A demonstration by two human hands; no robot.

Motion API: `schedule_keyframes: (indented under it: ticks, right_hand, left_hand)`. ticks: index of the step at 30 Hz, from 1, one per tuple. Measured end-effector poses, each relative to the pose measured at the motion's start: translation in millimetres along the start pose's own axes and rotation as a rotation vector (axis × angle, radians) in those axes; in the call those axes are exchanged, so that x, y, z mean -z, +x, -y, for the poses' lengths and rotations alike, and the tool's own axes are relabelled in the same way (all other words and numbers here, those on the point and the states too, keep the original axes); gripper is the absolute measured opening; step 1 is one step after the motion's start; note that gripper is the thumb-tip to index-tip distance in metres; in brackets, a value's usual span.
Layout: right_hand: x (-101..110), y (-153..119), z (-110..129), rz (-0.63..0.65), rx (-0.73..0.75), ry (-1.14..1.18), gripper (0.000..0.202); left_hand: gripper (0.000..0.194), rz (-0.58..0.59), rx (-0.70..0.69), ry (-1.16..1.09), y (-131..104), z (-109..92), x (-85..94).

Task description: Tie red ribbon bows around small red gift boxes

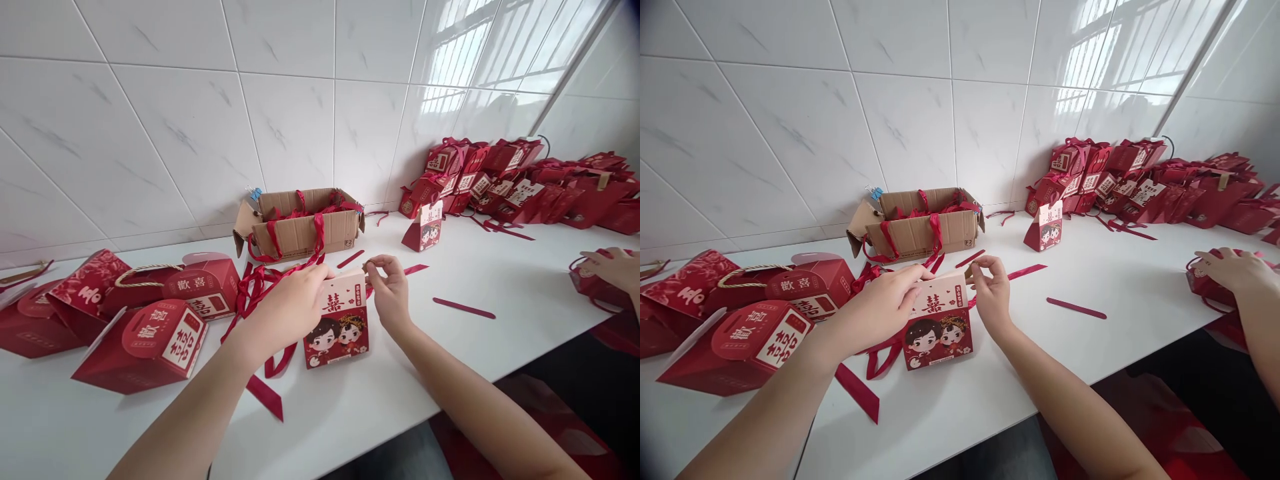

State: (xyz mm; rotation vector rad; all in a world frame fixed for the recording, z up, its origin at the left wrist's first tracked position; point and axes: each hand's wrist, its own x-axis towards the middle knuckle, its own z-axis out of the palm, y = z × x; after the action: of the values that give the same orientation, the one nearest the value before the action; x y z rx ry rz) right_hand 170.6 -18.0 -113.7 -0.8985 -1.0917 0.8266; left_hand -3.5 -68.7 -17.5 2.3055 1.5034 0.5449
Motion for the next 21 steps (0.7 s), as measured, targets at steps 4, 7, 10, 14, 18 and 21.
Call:
schedule_keyframes:
  ticks: [4, 7, 10, 14, 18, 21]
  right_hand:
    - [-6, -5, -4, -0.005, -0.025, 0.007, 0.016]
    - [-5, -4, -3, -0.093, 0.041, -0.029, 0.015]
    - [-4, -3, -4, -0.174, 0.142, -0.096, 0.013]
    - [-5, -2, -6, -0.177, 0.183, -0.109, 0.014]
    - [0, 2, -2, -0.152, 0.181, -0.070, 0.016]
    - [13, 11, 9, -0.170, 0.243, -0.043, 0.016]
  left_hand:
    - [0.026, -0.015, 0.013, 0.023, 3, -2, -6.9]
    - [0.026, -0.033, 0.000, -0.010, 6, -4, -14.6]
    - [0.024, -0.062, -0.009, -0.009, 8, -6, -22.0]
    - [0.016, -0.076, 0.000, 0.050, 9, -8, -25.7]
    - [0.018, -0.086, -0.001, 0.086, 10, -9, -25.1]
    - [0.016, -0.128, -0.016, 0.067, 15, -6, -27.7]
